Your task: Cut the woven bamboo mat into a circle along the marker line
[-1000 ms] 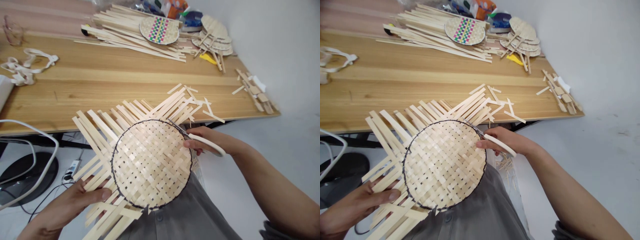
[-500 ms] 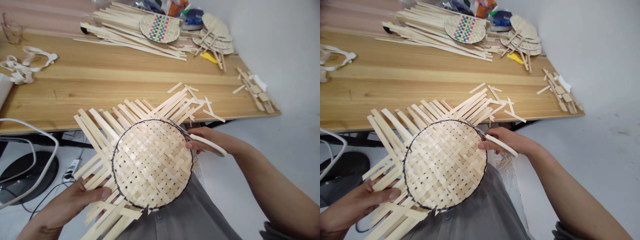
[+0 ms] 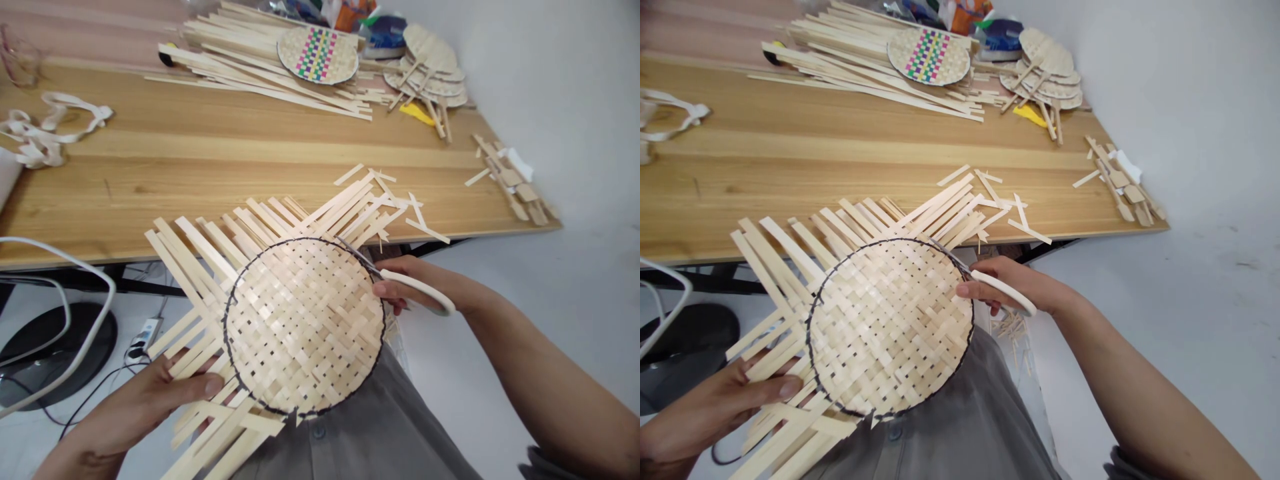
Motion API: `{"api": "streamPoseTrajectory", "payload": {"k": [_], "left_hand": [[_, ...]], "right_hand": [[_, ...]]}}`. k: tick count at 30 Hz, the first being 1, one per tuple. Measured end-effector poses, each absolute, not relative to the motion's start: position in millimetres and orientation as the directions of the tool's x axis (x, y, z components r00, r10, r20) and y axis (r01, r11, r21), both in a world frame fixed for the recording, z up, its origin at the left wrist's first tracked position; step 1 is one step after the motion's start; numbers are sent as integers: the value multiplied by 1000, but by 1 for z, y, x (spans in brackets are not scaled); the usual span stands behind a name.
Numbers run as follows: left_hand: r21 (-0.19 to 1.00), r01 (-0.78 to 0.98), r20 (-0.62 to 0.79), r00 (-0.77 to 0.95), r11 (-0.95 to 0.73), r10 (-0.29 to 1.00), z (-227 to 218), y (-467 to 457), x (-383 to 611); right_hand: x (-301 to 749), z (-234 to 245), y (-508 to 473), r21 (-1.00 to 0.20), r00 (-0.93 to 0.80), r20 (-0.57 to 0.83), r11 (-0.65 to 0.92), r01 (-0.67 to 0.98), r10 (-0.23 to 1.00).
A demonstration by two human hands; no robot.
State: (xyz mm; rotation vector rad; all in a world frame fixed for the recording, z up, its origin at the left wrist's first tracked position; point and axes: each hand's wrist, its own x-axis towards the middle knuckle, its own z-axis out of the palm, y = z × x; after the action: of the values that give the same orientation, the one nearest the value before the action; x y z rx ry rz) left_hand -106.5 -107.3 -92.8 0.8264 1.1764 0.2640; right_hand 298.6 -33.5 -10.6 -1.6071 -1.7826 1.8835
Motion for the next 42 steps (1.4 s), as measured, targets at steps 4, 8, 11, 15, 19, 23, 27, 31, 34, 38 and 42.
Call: {"api": "streamPoseTrajectory", "payload": {"k": [4,8,11,15,19,23,27,31,34,38,42], "left_hand": [[692,219,-700,437,688,565,-93,-106,-106],[702,227,-694,428,675,579,-88,-106,-105],[679,207,-720,374,705,584,-88,-107,-105],[642,196,-751,359,742,555,-92,-108,-107],[661,219,-733,393,718,555,-90,-108,-106],[661,212,-739,350,720,575,-86,-107,-104],[663,197,-736,348,722,581,-90,-106,-106],[657,179,-741,331,732,585,-93,-107,-107],[653,165,-745,313,739,589,-90,-108,-106],[664,160,-734,325,730,597,-88,-108,-105],[682,219,-721,357,697,594,-91,-106,-109]], "right_hand": [[299,-7,-34,-768,-456,-602,-321,554,655],[297,-3,-35,-770,-447,-595,-314,556,668],[294,-5,-36,-763,-412,-589,-309,568,695],[291,-9,-39,-728,-321,-606,-344,593,727],[292,-10,-40,-696,-248,-621,-378,611,743],[292,-11,-40,-665,-222,-634,-376,645,741],[292,-13,-40,-638,-194,-648,-386,666,736],[295,-13,-39,-650,-236,-654,-375,662,719],[297,-12,-38,-706,-345,-631,-329,628,694],[299,-9,-36,-764,-446,-592,-290,577,672],[298,-6,-32,-772,-470,-590,-287,567,657]]}}
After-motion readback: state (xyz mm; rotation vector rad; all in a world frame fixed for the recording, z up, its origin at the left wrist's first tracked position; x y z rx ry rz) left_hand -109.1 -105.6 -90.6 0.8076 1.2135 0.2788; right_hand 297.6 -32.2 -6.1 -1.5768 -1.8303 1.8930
